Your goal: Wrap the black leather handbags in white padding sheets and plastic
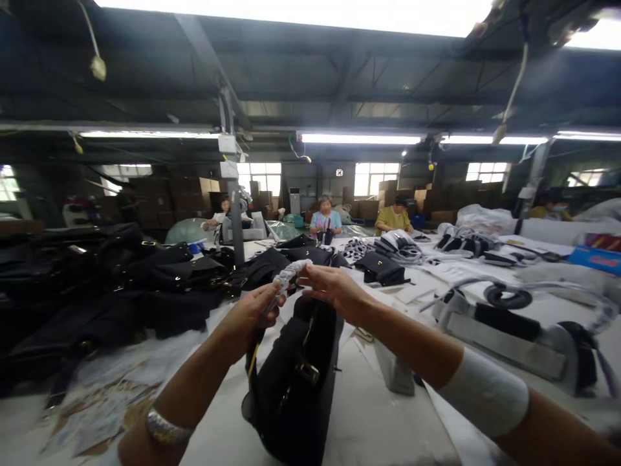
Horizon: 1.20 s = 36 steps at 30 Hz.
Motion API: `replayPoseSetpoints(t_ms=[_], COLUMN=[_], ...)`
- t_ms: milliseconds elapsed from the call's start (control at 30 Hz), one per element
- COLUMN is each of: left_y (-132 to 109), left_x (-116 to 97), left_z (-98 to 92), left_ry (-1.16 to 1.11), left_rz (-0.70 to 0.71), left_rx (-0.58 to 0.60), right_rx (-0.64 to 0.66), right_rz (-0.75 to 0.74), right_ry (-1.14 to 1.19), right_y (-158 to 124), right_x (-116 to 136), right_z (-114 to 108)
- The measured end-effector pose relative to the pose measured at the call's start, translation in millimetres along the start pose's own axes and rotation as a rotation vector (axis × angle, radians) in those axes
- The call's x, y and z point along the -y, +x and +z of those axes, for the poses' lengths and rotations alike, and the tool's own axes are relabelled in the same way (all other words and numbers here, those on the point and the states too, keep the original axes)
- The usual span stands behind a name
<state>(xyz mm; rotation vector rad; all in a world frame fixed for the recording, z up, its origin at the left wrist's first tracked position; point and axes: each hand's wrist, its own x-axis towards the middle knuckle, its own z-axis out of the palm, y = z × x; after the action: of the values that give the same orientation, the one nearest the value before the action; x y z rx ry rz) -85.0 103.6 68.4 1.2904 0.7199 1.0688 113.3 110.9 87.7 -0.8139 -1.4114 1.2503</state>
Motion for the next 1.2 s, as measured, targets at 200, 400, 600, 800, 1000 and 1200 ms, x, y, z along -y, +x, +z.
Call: replayPoseSetpoints(t_ms=[200, 400, 600, 800, 1000, 1200], left_y=[13.9, 38.5, 36.4, 17.3, 8.4, 1.7], left_x=[-17.8, -17.0, 3.3, -9.7, -32.0, -20.0], left_z=[5.9, 31.8, 23.7, -1.1, 14.1, 15.4], left_ry=[0.134, 0.256, 0.428, 0.576, 0.537, 0.490], left_rz=[-0.037, -0.108, -0.196, -0.292, -0.260, -0.083], left_rx=[0.113, 0.202, 0.279, 0.371, 0.354, 0.233], right_rx=[-0.183, -0.055, -0.208, -0.365, -0.218, -0.024], right_rz=[-0.235, -0.253, -0.204, -0.222, -0.366, -0.507], right_ry=[-0.538, -0.792, -0.783, -0.771, -0.815, -0.823], right_y=[-21.4, -36.3, -61.1, -78.0, -78.6, -63.2], right_x=[-42.7, -85.1, -119.3, -131.2, -96.6, -39.0], right_z=[-64.1, -91.5, -95.7, -92.0, -54.7, -24.7])
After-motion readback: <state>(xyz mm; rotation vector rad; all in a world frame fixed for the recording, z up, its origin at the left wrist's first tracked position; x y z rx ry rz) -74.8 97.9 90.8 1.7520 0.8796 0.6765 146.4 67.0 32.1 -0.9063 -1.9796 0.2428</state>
